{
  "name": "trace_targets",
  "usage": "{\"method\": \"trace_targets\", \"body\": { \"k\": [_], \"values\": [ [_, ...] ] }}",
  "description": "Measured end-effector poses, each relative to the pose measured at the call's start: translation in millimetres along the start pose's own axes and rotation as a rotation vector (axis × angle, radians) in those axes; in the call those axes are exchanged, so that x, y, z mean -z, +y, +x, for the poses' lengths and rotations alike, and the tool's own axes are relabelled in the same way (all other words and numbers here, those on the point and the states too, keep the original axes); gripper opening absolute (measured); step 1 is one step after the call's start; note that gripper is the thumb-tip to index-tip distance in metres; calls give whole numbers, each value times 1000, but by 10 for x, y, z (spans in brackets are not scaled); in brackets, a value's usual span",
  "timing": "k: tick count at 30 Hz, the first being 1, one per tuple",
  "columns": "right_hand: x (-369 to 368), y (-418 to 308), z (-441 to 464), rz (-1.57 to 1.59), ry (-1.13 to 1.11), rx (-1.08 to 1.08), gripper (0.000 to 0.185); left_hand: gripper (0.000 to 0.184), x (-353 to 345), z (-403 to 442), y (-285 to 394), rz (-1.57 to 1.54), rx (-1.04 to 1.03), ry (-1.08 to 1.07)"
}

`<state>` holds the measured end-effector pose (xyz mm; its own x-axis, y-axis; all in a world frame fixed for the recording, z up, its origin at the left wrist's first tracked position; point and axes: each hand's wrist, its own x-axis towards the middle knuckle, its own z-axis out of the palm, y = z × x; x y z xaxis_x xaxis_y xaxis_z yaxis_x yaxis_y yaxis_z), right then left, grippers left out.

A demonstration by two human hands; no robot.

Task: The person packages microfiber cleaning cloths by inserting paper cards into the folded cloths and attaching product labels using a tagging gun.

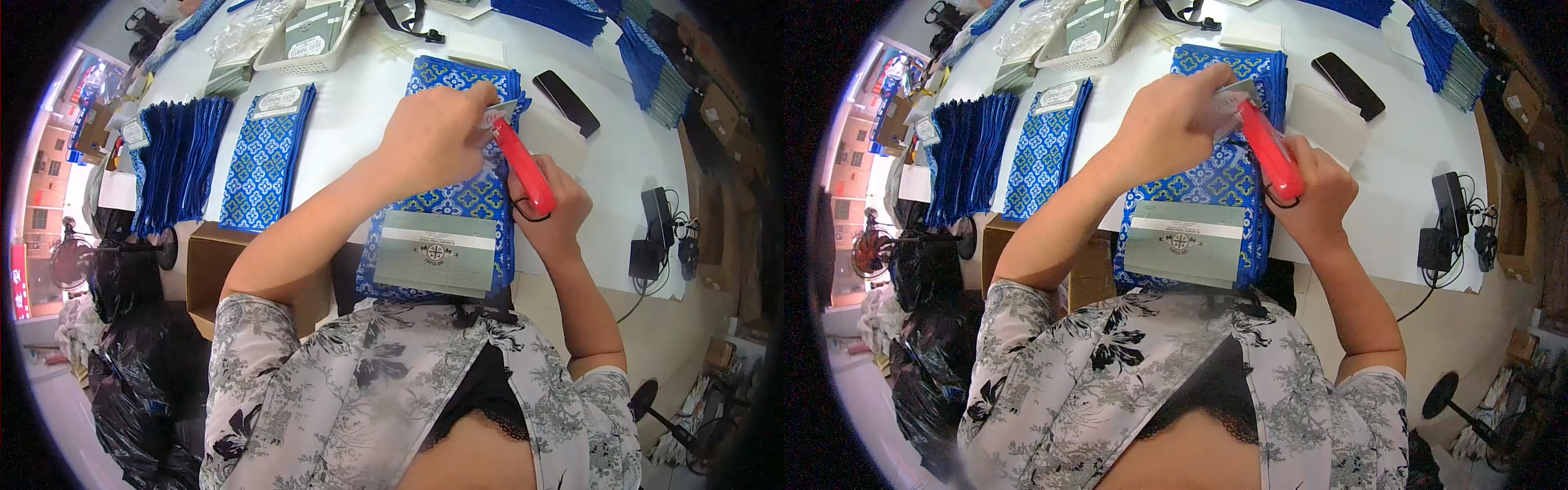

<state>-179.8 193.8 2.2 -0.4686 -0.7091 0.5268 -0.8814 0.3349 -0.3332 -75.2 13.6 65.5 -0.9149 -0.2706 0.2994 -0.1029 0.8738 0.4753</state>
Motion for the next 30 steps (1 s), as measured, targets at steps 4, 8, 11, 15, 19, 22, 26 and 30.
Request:
{"method": "trace_targets", "body": {
  "k": [4,8,11,15,19,22,26,30],
  "values": [
    [-13,-3,39,25,13,-20,23,39,-32,20,-44,-3,57,-2],
    [-25,-32,44,50,33,-37,20,43,-7,56,-88,-88,129,23],
    [12,-78,15,74,42,-67,21,41,16,79,-94,-93,158,35],
    [110,-25,-66,63,-28,-27,28,38,-13,103,-139,-66,184,-18],
    [176,25,-120,52,-60,1,36,38,-28,105,-93,-54,171,-58],
    [253,5,-135,22,-54,20,39,38,-25,109,-63,-32,136,-28],
    [313,-26,-135,-52,-58,49,40,38,-41,122,-89,-5,136,-66],
    [349,-15,-137,-74,-60,95,39,38,-5,121,-74,-10,122,-95]
  ]
}}
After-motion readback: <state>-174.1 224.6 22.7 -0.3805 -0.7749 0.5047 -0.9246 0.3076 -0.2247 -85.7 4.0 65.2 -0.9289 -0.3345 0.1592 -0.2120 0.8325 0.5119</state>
